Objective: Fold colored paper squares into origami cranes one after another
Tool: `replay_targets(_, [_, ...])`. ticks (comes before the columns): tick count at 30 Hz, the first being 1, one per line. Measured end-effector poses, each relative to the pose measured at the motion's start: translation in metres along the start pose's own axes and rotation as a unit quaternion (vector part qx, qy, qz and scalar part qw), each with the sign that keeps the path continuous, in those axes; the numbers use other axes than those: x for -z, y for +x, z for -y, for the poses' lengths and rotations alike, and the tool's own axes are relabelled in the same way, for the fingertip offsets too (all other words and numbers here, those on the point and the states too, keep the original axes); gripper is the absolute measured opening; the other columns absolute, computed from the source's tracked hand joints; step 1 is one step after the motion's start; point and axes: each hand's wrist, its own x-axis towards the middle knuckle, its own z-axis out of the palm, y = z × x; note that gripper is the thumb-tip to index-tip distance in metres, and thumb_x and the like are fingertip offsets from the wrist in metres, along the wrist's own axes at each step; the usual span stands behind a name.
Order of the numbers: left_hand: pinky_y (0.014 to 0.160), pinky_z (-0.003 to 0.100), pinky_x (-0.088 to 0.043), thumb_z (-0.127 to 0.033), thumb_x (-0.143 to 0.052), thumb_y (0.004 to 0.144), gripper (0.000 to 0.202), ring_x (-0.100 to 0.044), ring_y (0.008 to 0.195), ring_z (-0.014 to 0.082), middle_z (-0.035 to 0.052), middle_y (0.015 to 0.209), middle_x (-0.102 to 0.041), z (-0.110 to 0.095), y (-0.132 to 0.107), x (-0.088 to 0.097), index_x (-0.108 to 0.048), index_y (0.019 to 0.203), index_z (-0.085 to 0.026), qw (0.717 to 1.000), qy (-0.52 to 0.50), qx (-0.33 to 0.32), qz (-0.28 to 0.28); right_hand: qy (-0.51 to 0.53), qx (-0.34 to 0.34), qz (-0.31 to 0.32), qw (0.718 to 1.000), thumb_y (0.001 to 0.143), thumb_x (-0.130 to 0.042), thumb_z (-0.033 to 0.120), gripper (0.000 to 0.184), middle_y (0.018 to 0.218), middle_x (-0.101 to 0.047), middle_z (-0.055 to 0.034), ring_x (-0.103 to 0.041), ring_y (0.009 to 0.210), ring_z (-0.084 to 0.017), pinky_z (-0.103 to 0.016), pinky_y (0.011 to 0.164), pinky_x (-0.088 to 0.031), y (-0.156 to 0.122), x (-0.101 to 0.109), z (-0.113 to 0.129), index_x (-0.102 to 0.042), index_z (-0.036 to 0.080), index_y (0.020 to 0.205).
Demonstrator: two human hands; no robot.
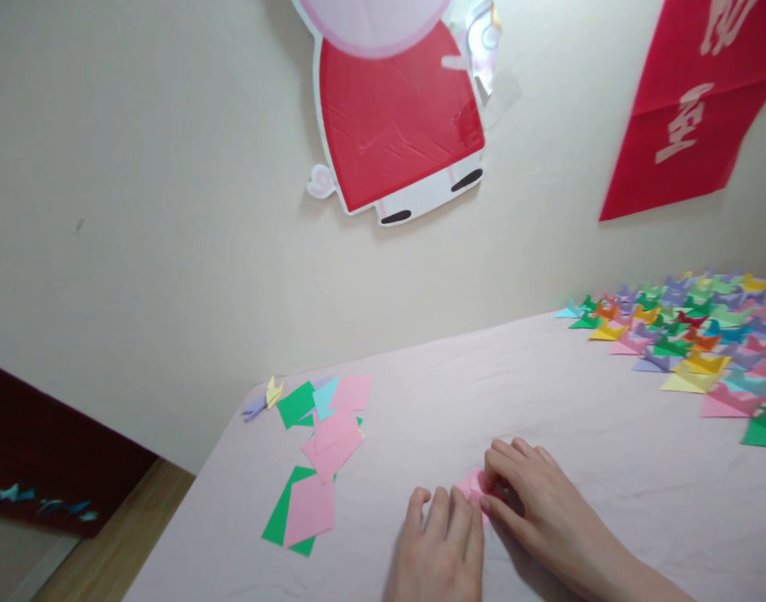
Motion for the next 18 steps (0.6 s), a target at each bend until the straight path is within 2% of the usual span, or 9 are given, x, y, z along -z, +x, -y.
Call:
replay_targets(3, [0.089, 0.038, -0.039, -0.026, -0.046, 0.097, 0.028, -0.056, 0.099, 0.0227, 0.0081, 0.111, -0.065, -0.002, -0.003, -0.004, -0.064, 0.116, -0.017, 1.0, 0.008, -0.003, 0.008, 0.008, 0.005, 0.008, 1.0, 0.082, -0.056, 0.01, 0.013, 0.083, -0.062, -0.0021, -0.053, 0.082, -0.021, -0.034, 0.072, -0.036, -0.002, 0.0, -0.002, -0.055, 0.021, 0.075])
replay_targets(7, [0.09, 0.038, -0.04, -0.028, -0.043, 0.099, 0.028, -0.057, 0.103, 0.0235, 0.0076, 0.114, -0.066, -0.004, -0.004, -0.008, -0.066, 0.111, -0.018, 0.999, 0.019, 0.007, -0.024, 0.031, 0.018, 0.022, 0.999, 0.082, -0.051, 0.005, 0.017, 0.083, -0.062, -0.0022, -0.053, 0.081, -0.021, -0.034, 0.072, -0.038, -0.003, 0.001, -0.006, -0.055, 0.021, 0.078])
replay_targets(11, [0.091, 0.037, -0.041, -0.026, -0.041, 0.099, 0.03, -0.057, 0.108, 0.0236, 0.0081, 0.124, -0.064, -0.005, -0.005, -0.015, -0.066, 0.112, -0.018, 0.999, 0.021, -0.002, -0.034, 0.055, 0.037, 0.025, 0.998, 0.081, -0.049, 0.005, 0.018, 0.084, -0.062, -0.0023, -0.053, 0.082, -0.021, -0.036, 0.074, -0.039, -0.003, 0.002, -0.011, -0.054, 0.022, 0.079])
replay_targets(18, [0.091, 0.038, -0.041, -0.021, -0.042, 0.097, 0.029, -0.061, 0.099, 0.0228, 0.011, 0.116, -0.067, -0.01, -0.011, -0.03, -0.064, 0.116, -0.018, 0.998, -0.008, 0.005, -0.06, 0.068, 0.068, 0.025, 0.995, 0.09, -0.048, 0.012, 0.018, 0.085, -0.06, -0.0026, -0.053, 0.083, -0.021, -0.039, 0.078, -0.042, -0.006, -0.001, -0.019, -0.057, 0.022, 0.078])
